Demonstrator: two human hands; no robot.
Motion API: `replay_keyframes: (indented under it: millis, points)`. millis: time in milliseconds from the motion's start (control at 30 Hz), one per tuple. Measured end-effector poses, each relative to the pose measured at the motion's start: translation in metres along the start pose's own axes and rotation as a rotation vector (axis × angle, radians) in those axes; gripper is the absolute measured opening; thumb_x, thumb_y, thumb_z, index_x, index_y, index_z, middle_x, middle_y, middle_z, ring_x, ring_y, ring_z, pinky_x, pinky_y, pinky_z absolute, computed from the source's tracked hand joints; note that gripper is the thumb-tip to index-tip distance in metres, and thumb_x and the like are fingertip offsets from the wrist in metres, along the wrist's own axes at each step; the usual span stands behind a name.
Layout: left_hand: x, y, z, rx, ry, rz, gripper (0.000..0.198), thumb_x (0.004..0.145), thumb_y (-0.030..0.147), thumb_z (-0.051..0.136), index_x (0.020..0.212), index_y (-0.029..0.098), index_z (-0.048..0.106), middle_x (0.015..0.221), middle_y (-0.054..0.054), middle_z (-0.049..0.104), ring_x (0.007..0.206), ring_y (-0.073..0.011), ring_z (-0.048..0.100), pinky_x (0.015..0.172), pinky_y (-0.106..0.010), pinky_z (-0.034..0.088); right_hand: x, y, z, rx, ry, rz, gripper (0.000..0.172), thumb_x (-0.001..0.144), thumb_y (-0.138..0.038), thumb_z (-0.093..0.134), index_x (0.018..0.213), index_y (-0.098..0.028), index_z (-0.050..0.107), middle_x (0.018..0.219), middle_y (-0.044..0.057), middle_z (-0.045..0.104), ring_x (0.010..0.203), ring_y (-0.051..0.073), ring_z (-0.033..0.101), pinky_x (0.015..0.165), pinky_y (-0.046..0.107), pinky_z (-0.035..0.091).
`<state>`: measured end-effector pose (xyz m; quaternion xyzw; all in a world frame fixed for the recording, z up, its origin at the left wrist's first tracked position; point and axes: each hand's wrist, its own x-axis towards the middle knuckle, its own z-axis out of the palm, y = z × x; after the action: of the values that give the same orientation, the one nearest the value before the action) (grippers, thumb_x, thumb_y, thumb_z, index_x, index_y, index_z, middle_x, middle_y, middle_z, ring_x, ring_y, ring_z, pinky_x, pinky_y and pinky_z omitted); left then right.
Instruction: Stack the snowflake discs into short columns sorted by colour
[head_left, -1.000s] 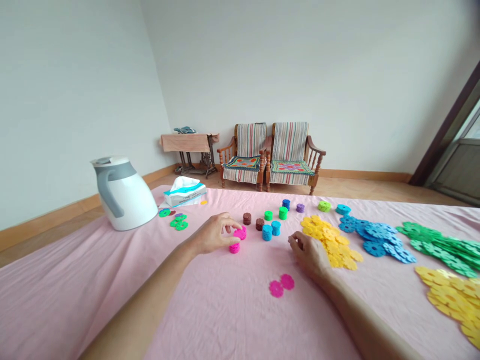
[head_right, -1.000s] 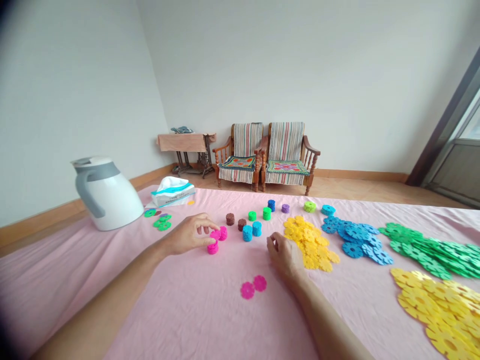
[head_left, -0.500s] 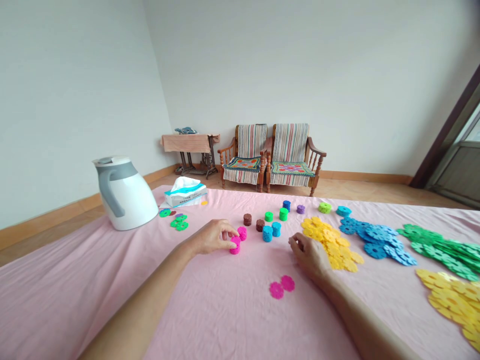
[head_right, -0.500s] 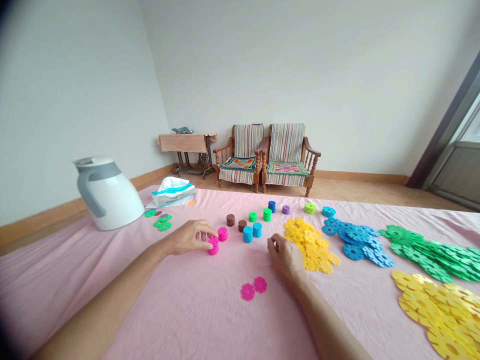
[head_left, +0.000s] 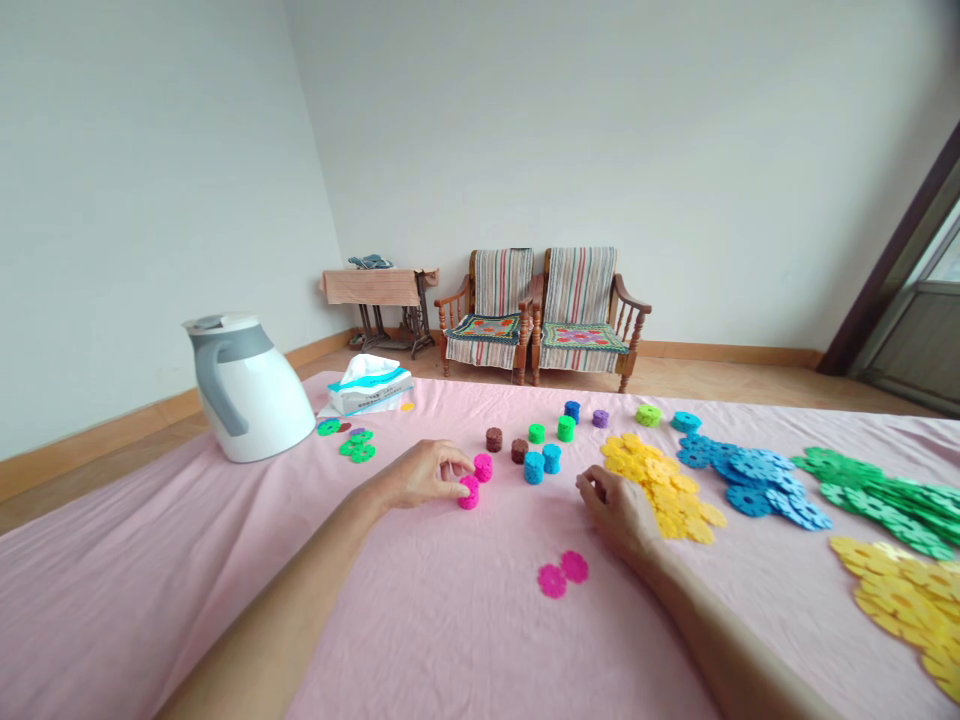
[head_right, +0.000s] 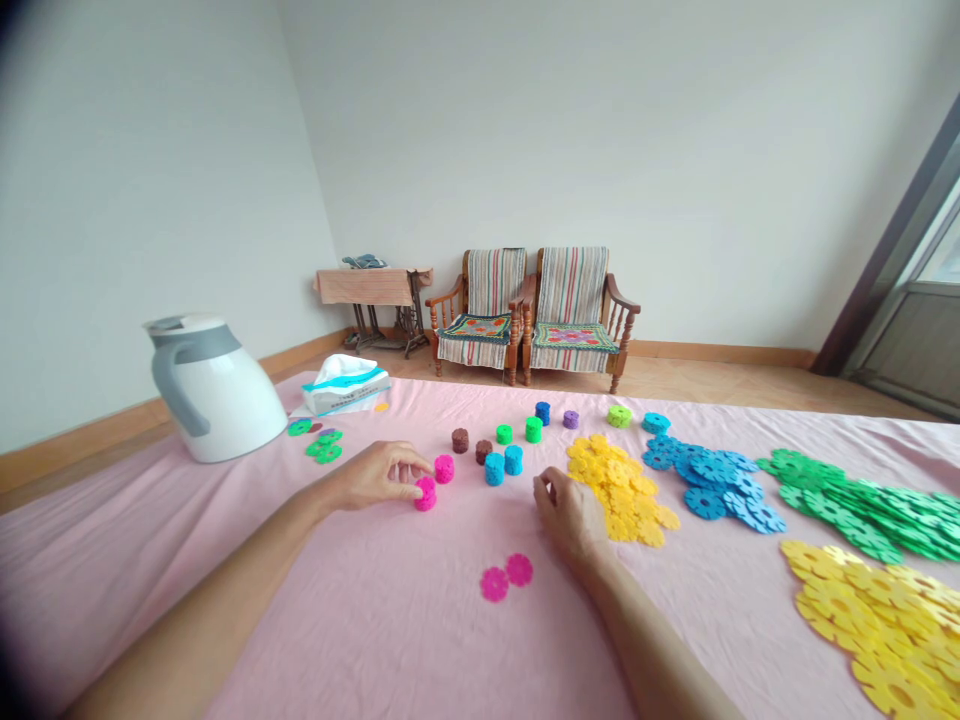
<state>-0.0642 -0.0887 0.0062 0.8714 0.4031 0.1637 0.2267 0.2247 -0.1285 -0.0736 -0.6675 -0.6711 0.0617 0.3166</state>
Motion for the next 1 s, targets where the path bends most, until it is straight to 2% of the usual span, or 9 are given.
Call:
replay_keyframes:
  millis: [100, 167, 233, 333, 433, 533, 633, 833, 1000]
  points:
    - [0.0, 0.008, -0.004, 0.006, 0.123, 0.03, 0.029, 0.072, 0.036, 0.065, 0.096, 0.019, 0.066, 0.084, -0.002, 0.06, 0.066, -0.0107, 0.052, 0.061, -0.022, 0.041, 0.0, -0.001, -0.001, 0.001, -0.002, 0.0, 0.031, 0.084, -0.038, 0.036, 0.063, -0.02, 0.05, 0.052, -0.002, 0.05, 0.05, 0.011, 0.046, 0.049, 0.021, 0.025]
    - [0.0, 0.022, -0.002, -0.02, 0.137, 0.09, 0.023, 0.075, 0.034, 0.063, 0.091, 0.018, 0.066, 0.085, -0.002, 0.06, 0.067, -0.0107, 0.052, 0.062, -0.022, 0.041, 0.0, -0.001, -0.001, 0.003, -0.007, 0.0, 0.031, 0.084, -0.038, 0.036, 0.063, -0.019, 0.05, 0.053, -0.002, 0.05, 0.05, 0.011, 0.046, 0.049, 0.021, 0.025]
    - [-0.002, 0.041, 0.006, -0.043, 0.058, 0.156, 0.019, 0.076, 0.032, 0.063, 0.088, 0.018, 0.066, 0.083, -0.002, 0.06, 0.069, -0.0113, 0.053, 0.062, -0.022, 0.041, 0.0, -0.001, -0.001, 0.006, -0.007, -0.002, 0.031, 0.084, -0.037, 0.036, 0.064, -0.019, 0.051, 0.054, -0.001, 0.051, 0.051, 0.011, 0.047, 0.049, 0.021, 0.025]
    - [-0.006, 0.069, 0.029, -0.021, -0.108, 0.226, 0.022, 0.074, 0.034, 0.065, 0.09, 0.018, 0.065, 0.084, -0.002, 0.06, 0.069, -0.012, 0.055, 0.061, -0.022, 0.042, 0.001, 0.0, 0.0, 0.003, 0.004, -0.004, 0.031, 0.084, -0.038, 0.036, 0.065, -0.019, 0.052, 0.054, -0.001, 0.052, 0.052, 0.011, 0.047, 0.049, 0.021, 0.024]
    - [-0.01, 0.086, 0.056, 0.085, -0.14, 0.246, 0.037, 0.067, 0.039, 0.072, 0.097, 0.019, 0.063, 0.09, -0.004, 0.06, 0.076, -0.0166, 0.056, 0.068, -0.025, 0.044, 0.001, 0.002, 0.001, 0.0, 0.011, -0.007, 0.031, 0.084, -0.038, 0.036, 0.066, -0.019, 0.054, 0.053, -0.001, 0.051, 0.051, 0.011, 0.048, 0.049, 0.021, 0.025]
    - [-0.012, 0.092, 0.075, 0.173, -0.138, 0.229, 0.034, 0.065, 0.039, 0.073, 0.091, 0.019, 0.064, 0.086, -0.004, 0.059, 0.08, -0.0195, 0.056, 0.071, -0.027, 0.045, 0.002, 0.003, 0.003, -0.001, 0.018, -0.013, 0.031, 0.083, -0.038, 0.036, 0.066, -0.019, 0.054, 0.052, -0.002, 0.049, 0.051, 0.011, 0.047, 0.049, 0.021, 0.025]
    - [-0.012, 0.093, 0.084, 0.191, -0.131, 0.204, 0.025, 0.069, 0.036, 0.071, 0.085, 0.018, 0.063, 0.084, -0.003, 0.058, 0.078, -0.0186, 0.057, 0.071, -0.026, 0.045, 0.002, 0.004, 0.003, 0.0, 0.02, -0.019, 0.031, 0.083, -0.038, 0.036, 0.066, -0.019, 0.054, 0.052, -0.002, 0.049, 0.05, 0.011, 0.047, 0.049, 0.021, 0.025]
    - [-0.01, 0.094, 0.086, 0.142, -0.116, 0.174, 0.014, 0.066, 0.021, 0.067, 0.076, 0.017, 0.058, 0.08, -0.001, 0.057, 0.075, -0.0158, 0.056, 0.068, -0.023, 0.044, 0.001, 0.003, 0.003, -0.003, 0.019, -0.016, 0.031, 0.083, -0.038, 0.036, 0.066, -0.019, 0.053, 0.052, -0.002, 0.048, 0.05, 0.011, 0.046, 0.049, 0.021, 0.024]
    - [-0.009, 0.09, 0.085, 0.079, -0.172, 0.162, 0.018, 0.058, 0.018, 0.065, 0.072, 0.018, 0.054, 0.079, 0.0, 0.057, 0.07, -0.0131, 0.054, 0.063, -0.02, 0.043, 0.001, 0.002, 0.002, 0.004, 0.006, -0.004, 0.031, 0.084, -0.038, 0.036, 0.066, -0.019, 0.053, 0.053, -0.002, 0.05, 0.051, 0.011, 0.047, 0.049, 0.021, 0.025]
